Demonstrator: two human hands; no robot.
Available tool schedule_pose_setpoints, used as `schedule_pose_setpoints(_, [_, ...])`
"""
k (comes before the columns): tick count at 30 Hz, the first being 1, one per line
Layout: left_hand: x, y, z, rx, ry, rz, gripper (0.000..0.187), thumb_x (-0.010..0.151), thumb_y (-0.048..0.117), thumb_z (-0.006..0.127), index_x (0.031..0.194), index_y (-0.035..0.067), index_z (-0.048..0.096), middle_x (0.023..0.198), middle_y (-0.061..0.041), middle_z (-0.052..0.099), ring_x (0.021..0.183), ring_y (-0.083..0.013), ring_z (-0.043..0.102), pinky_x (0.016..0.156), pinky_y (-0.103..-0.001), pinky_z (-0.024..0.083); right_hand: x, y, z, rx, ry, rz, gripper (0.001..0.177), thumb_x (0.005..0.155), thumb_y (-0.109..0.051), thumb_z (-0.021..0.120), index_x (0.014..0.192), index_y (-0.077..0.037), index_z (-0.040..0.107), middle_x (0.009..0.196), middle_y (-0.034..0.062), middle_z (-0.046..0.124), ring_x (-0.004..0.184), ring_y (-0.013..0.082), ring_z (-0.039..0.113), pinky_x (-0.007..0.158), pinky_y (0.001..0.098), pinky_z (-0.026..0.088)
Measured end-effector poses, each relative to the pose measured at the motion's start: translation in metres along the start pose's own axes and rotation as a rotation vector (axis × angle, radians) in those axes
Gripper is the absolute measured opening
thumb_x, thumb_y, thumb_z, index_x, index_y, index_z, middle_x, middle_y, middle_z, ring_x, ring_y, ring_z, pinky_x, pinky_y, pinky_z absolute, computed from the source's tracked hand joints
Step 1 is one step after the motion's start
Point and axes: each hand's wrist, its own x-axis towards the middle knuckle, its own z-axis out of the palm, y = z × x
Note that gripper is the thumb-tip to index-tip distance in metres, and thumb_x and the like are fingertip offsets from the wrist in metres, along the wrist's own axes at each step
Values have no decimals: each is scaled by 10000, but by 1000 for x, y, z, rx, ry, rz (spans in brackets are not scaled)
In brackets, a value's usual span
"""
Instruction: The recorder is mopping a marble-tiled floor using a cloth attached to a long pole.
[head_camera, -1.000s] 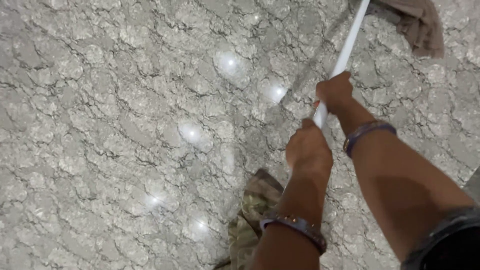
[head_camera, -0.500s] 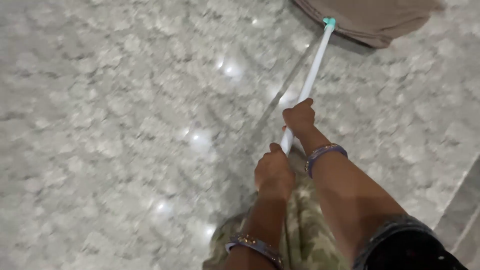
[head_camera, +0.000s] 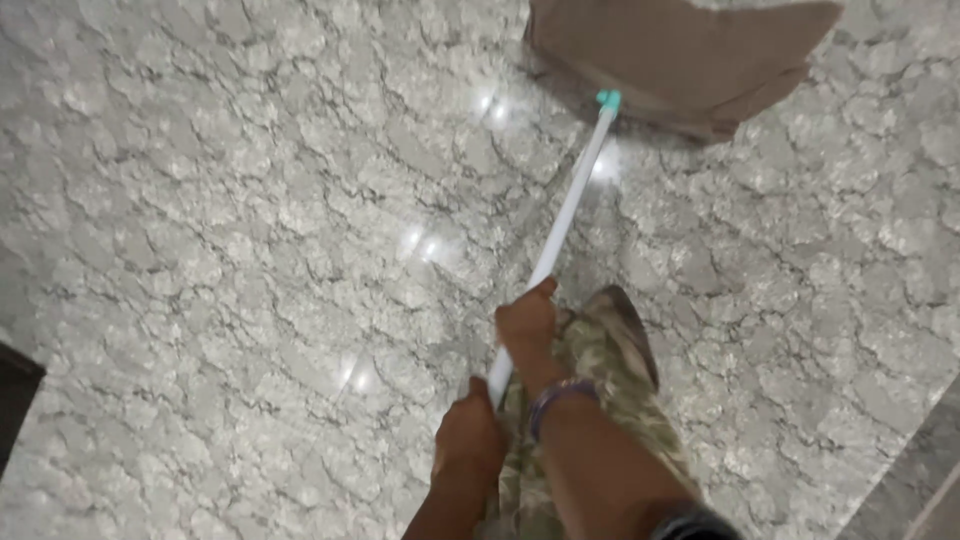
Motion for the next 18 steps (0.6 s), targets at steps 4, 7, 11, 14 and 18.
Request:
schedule_pose_setpoints(4, [14,58,15,-30,-44,-11,481,848,84,699,1276,83,482,1158,-237,677,1129,-429,657,957,-517,548,54,0,-41,-51,21,-8,870,808,-140,717,1446,81,168,1058,327,686,956,453,710,864,475,595])
schedule_pose_setpoints(7, [35,107,41,-121,31,46,408,900,35,621,1289,76,503,1157,-250,694,1122,-423,677,942,-513,564,108,14,-75,-115,53,-77,865,795,-114,709,1428,110,163,1026,344,674,922,462,706,828,478,599])
schedule_pose_setpoints(11, [58,188,29,-181,-48,9,427,999,189,572,1400,107,450,1222,-229,671,1172,-402,664,975,-481,558,175,-2,-127,-99,79,-137,691,819,-73,663,1370,113,288,952,308,717,812,434,748,731,468,621])
schedule_pose_setpoints(14, [90,231,35,-252,-21,-17,429,1010,231,551,1421,146,464,1263,-203,662,1198,-377,654,985,-467,545,236,-8,-161,-95,46,-148,672,844,-81,666,1364,113,287,916,293,732,729,409,751,635,460,608])
schedule_pose_setpoints(18, [134,270,39,-381,126,48,301,1064,293,502,1269,104,615,1217,-222,714,1165,-390,675,995,-473,525,301,-33,-178,-7,52,-200,694,883,-91,691,1347,155,237,1027,295,704,706,357,744,566,420,603])
